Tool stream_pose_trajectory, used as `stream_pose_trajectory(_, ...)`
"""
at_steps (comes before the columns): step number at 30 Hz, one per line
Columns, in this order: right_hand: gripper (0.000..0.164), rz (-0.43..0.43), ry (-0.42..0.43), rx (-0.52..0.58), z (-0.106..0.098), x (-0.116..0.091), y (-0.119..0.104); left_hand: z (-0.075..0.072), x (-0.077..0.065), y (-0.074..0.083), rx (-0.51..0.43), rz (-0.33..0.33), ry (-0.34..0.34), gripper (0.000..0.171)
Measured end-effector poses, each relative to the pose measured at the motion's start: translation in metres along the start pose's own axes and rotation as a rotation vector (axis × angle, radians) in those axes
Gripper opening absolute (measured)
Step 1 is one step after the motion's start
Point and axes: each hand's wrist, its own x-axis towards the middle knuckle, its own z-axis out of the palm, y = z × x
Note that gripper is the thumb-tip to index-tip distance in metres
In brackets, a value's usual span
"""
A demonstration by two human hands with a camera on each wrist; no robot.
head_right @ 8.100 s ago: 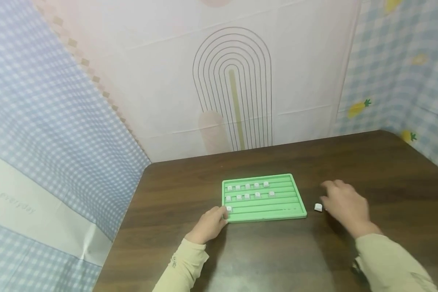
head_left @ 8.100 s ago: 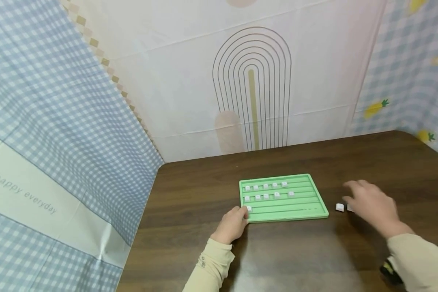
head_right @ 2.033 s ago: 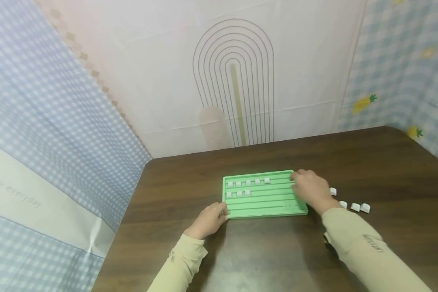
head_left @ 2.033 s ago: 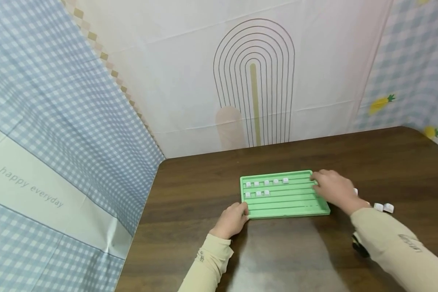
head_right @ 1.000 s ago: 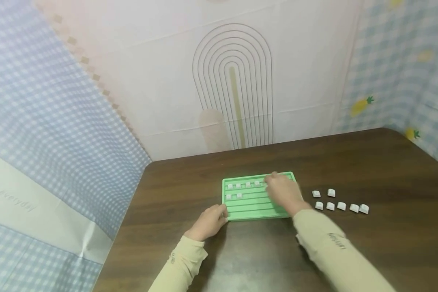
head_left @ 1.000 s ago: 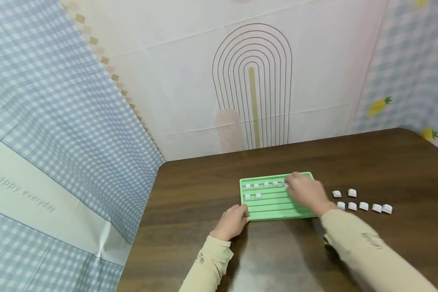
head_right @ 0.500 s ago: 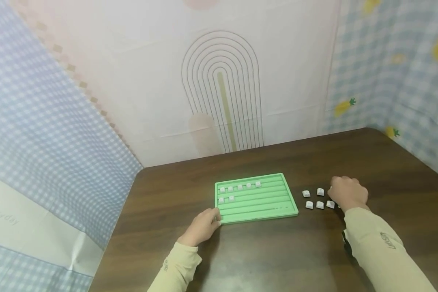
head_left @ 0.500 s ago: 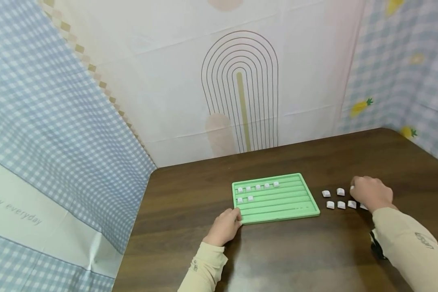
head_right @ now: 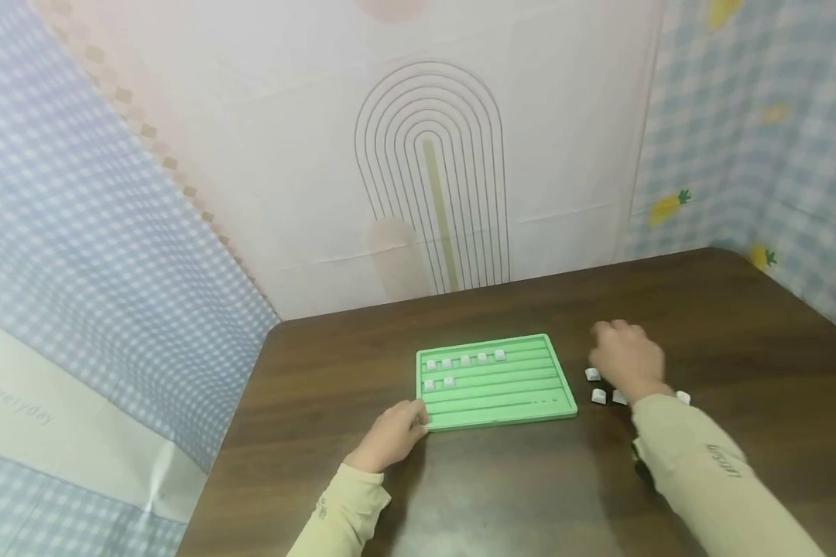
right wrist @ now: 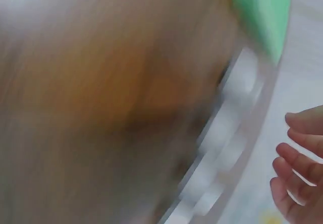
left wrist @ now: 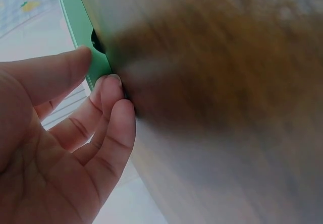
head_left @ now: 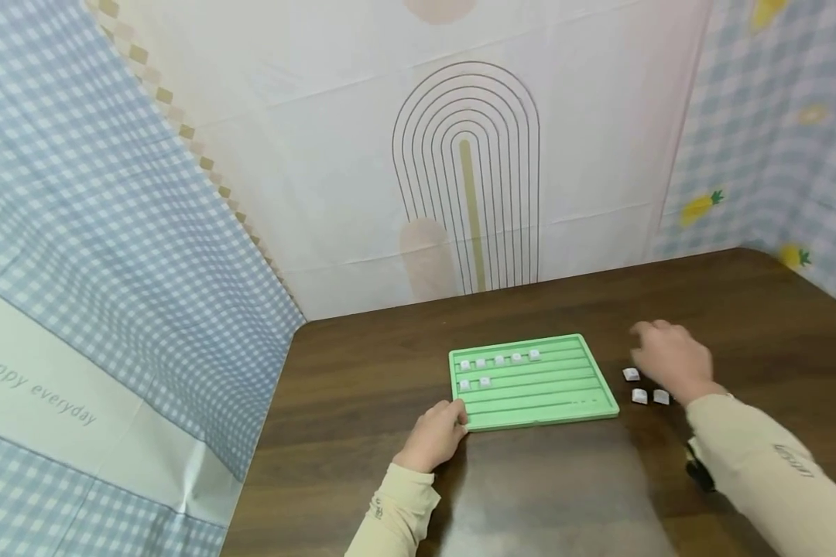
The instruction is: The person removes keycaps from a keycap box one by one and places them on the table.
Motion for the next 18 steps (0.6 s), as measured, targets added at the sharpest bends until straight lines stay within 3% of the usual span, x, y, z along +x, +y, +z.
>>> stream_pose_trajectory(3,0.032,-0.138,0.012,0.022,0.017,0.008,-0.044,0.001,-0.002,0.0,0.007,-0.01,-0.007,0.005)
stream_pose_trajectory(7,0.027,-0.347,-0.062,0.077,0.047,0.013,-0.1,0.003,-0.001,0.001,0.017,-0.013,-0.013,0.005)
stream_pose_trajectory(9,0.027,-0.408,-0.099,0.098,0.061,0.013,-0.123,0.003,0.0,0.001,0.024,-0.007,-0.015,0.005)
stream_pose_trajectory(13,0.024,-0.445,-0.068,0.056,0.082,0.012,-0.153,0.005,0.003,0.002,0.047,0.015,0.002,0.006)
stream_pose_trajectory(18,0.013,-0.466,0.033,-0.036,0.094,0.015,-0.165,0.005,0.004,0.001,0.063,0.02,0.027,0.007)
